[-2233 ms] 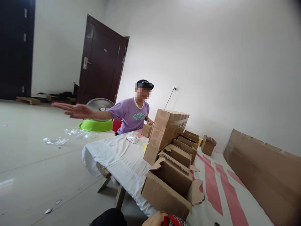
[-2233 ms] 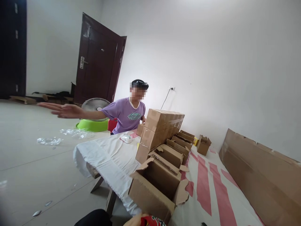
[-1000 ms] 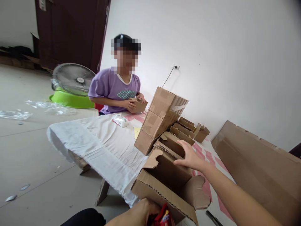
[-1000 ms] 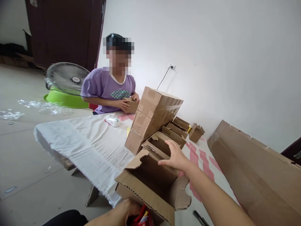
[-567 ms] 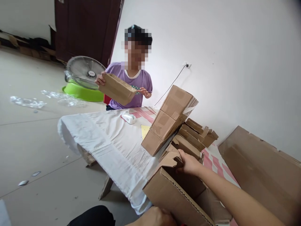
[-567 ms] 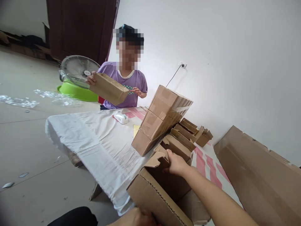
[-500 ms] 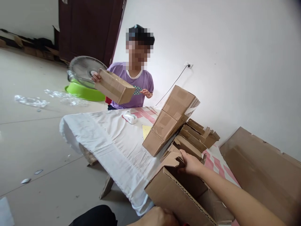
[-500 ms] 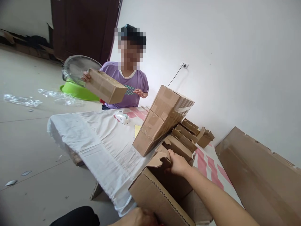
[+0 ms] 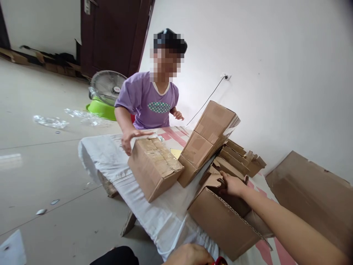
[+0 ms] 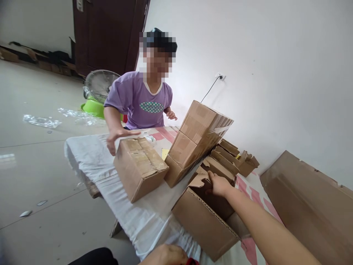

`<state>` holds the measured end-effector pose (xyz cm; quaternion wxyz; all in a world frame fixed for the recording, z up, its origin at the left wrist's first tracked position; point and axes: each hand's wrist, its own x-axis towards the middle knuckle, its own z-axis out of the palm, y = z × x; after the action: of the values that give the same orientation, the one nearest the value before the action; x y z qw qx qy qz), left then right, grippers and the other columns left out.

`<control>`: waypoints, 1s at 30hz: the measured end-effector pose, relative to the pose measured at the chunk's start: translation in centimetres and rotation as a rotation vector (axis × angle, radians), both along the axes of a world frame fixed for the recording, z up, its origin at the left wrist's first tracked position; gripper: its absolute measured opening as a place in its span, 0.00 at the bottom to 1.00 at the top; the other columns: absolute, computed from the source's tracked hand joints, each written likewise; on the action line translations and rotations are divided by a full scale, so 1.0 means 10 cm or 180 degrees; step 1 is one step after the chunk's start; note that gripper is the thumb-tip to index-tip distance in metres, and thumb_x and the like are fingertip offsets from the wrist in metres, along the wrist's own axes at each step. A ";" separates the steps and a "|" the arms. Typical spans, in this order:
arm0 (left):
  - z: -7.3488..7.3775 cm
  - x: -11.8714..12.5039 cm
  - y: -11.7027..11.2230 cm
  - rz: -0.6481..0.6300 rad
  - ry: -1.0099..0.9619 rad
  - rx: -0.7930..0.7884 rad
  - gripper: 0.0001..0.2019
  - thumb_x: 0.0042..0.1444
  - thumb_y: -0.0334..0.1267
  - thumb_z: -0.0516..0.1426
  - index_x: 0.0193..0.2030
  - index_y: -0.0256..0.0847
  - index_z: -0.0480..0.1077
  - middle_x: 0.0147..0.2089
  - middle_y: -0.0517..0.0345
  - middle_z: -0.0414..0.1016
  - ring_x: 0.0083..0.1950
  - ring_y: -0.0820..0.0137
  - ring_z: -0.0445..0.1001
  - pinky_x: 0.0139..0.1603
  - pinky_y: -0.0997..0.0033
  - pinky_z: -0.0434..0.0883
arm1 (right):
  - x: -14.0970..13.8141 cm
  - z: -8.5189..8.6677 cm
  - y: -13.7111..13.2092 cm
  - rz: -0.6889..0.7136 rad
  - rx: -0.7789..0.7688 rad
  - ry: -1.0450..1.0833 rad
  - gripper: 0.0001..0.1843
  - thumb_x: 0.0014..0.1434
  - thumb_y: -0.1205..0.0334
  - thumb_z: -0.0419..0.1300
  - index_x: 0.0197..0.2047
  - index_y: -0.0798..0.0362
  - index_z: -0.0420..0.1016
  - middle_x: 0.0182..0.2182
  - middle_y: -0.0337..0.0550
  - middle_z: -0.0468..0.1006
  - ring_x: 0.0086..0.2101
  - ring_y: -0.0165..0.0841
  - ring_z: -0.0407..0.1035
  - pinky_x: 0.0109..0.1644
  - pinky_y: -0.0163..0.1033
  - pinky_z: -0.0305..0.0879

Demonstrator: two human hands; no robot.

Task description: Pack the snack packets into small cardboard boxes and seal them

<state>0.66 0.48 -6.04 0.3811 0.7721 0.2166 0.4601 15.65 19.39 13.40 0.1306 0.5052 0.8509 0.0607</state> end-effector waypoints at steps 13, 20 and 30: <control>0.41 -0.23 -0.13 -0.0067 -0.0425 -0.1364 0.18 0.41 0.50 0.68 0.30 0.38 0.71 0.27 0.65 0.64 0.28 0.76 0.59 0.29 0.78 0.57 | -0.10 0.06 0.08 0.0058 0.0525 0.0306 0.43 0.46 0.58 0.71 0.63 0.54 0.62 0.56 0.59 0.73 0.55 0.52 0.68 0.57 0.52 0.63; 0.49 -0.48 -0.04 0.1140 -0.1151 -0.1533 0.24 0.45 0.44 0.65 0.49 0.39 0.72 0.45 0.52 0.79 0.45 0.59 0.74 0.47 0.66 0.69 | 0.01 0.40 -0.83 0.0614 0.1566 0.1466 0.18 0.67 0.57 0.49 0.57 0.53 0.65 0.55 0.52 0.72 0.57 0.39 0.64 0.62 0.49 0.61; 0.27 -0.44 0.11 0.2719 0.0584 -0.0501 0.19 0.53 0.30 0.53 0.53 0.40 0.71 0.50 0.47 0.73 0.53 0.56 0.71 0.55 0.52 0.69 | -0.08 -0.99 -1.84 0.3099 0.2206 0.0934 0.18 0.59 0.59 0.55 0.52 0.49 0.74 0.53 0.42 0.77 0.63 0.41 0.57 0.72 0.55 0.32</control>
<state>-3.70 1.61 -3.30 0.1936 0.6195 0.5836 0.4880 14.83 1.01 3.48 -0.2023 0.0748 0.9238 0.3163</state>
